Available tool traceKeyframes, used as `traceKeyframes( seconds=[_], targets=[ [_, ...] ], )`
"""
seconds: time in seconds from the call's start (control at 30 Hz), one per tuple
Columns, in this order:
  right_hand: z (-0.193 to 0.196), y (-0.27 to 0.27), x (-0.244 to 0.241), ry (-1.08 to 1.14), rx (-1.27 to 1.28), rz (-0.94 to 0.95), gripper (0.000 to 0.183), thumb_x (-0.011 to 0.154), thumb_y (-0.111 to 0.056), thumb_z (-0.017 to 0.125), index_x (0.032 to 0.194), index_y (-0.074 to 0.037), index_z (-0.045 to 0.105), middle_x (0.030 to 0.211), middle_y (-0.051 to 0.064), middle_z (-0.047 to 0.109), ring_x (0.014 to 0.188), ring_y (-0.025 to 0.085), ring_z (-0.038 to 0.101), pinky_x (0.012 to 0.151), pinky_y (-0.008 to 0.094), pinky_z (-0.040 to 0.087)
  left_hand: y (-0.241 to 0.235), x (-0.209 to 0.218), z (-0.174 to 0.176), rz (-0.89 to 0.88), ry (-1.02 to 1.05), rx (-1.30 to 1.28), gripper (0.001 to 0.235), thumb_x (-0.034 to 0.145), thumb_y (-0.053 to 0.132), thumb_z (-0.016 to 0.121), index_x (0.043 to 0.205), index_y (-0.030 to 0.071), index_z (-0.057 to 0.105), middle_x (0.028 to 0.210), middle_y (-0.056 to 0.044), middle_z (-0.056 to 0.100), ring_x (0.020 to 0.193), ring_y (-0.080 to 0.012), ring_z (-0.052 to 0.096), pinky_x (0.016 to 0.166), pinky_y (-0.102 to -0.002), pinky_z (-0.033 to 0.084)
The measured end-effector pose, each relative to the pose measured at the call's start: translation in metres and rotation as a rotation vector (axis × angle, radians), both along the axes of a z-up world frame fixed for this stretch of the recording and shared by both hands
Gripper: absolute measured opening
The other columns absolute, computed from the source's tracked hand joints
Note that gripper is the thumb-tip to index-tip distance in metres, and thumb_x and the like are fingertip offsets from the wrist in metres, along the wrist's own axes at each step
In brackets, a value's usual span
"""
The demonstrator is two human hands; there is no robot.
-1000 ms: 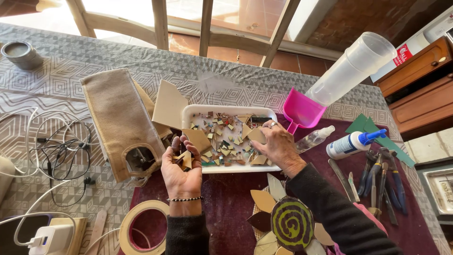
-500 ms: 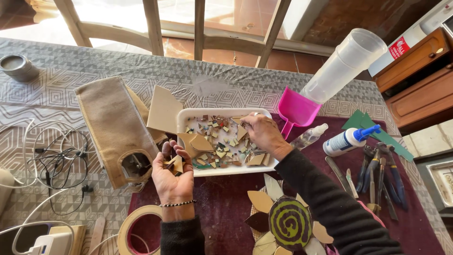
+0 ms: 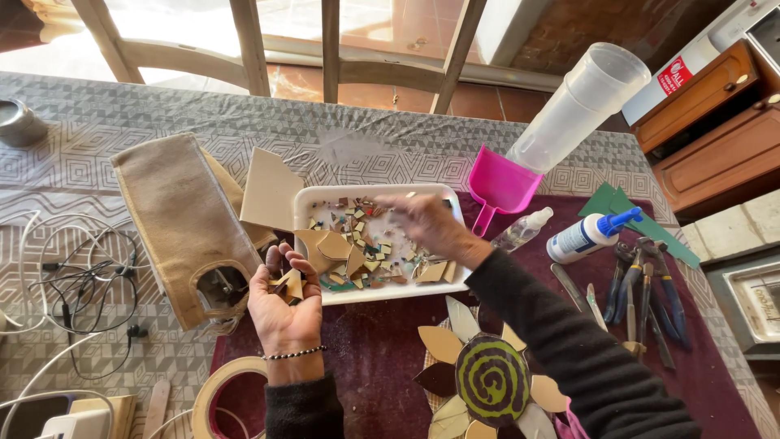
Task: The person sorts small mosaic tile fragments from a white tray, picking through the pieces and holding selected fragments in one hand while working on a sunflower-shaped mosaic laid on the table. They occasionally place pieces onto the mosaic petals as they sort through the tray.
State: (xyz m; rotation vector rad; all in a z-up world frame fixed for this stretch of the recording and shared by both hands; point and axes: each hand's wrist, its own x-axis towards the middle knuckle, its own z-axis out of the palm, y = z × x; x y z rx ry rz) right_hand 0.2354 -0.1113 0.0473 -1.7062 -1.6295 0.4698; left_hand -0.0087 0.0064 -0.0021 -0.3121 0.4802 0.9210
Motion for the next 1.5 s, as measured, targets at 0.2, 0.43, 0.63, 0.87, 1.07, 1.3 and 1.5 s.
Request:
traceKeyframes(
  seconds=[0.2,0.43,0.63,0.87,1.07,1.3,1.5],
  targets=[
    [0.015,-0.048,0.022,-0.164,-0.367,-0.536,0.032,0.099,-0.020,0.062,0.129,-0.014,0.069,0.103,0.009,0.079,0.069,0.025,0.071,0.065,0.041,0.062,-0.002,0.005,0.000,-0.006,-0.005,-0.006,0.029,0.106,0.019,0.045,0.112,0.000,0.066,0.111,-0.014,0.070,0.094,-0.0223,0.068,0.078,-0.032,0.061],
    [0.003,-0.081,-0.006,-0.416,-0.334,-0.415,0.022,0.088,-0.019,0.074,0.106,-0.006,0.078,0.096,0.010,0.074,0.083,0.023,0.072,0.084,0.039,0.058,-0.002,0.005,-0.001,-0.027,-0.033,-0.002,0.027,0.106,0.019,0.046,0.111,0.001,0.065,0.112,-0.015,0.070,0.093,-0.0222,0.067,0.077,-0.032,0.061],
    [-0.004,-0.081,-0.015,-0.311,-0.296,-0.469,0.020,0.085,-0.022,0.079,0.099,-0.007,0.079,0.093,0.007,0.074,0.084,0.023,0.072,0.084,0.038,0.057,-0.006,0.007,0.004,-0.006,-0.027,-0.025,0.028,0.105,0.020,0.046,0.112,0.001,0.066,0.111,-0.015,0.070,0.092,-0.0219,0.067,0.077,-0.031,0.061],
    [-0.006,-0.079,0.000,-0.166,-0.293,-0.450,0.017,0.078,-0.017,0.084,0.090,-0.005,0.080,0.086,0.006,0.075,0.080,0.017,0.073,0.077,0.032,0.060,-0.006,0.005,0.003,-0.024,-0.072,-0.028,0.027,0.105,0.019,0.048,0.111,0.001,0.066,0.111,-0.015,0.071,0.091,-0.0217,0.067,0.076,-0.031,0.061],
    [-0.025,-0.097,-0.010,-0.803,0.400,0.006,0.012,0.094,-0.007,0.076,0.107,-0.006,0.074,0.094,0.003,0.069,0.084,0.012,0.068,0.068,0.024,0.061,-0.006,0.007,0.002,-0.024,-0.075,-0.030,0.027,0.104,0.020,0.049,0.111,0.000,0.067,0.110,-0.014,0.070,0.091,-0.0217,0.067,0.075,-0.031,0.061],
    [0.028,-0.096,-0.041,-0.964,0.487,0.170,0.021,0.089,-0.006,0.073,0.109,-0.002,0.070,0.103,0.002,0.064,0.092,0.015,0.071,0.077,0.030,0.065,-0.009,0.009,0.003,-0.031,-0.070,-0.038,0.028,0.103,0.019,0.049,0.112,-0.001,0.067,0.108,-0.015,0.071,0.090,-0.0213,0.067,0.075,-0.031,0.061],
    [0.039,-0.056,-0.058,-0.788,0.519,0.078,0.022,0.087,-0.006,0.074,0.108,-0.002,0.071,0.100,0.006,0.069,0.082,0.016,0.069,0.067,0.032,0.061,-0.027,0.027,0.020,-0.126,0.031,0.085,0.020,0.109,0.017,0.054,0.115,0.001,0.065,0.112,-0.012,0.069,0.097,-0.0208,0.067,0.083,-0.032,0.062]
  ],
)
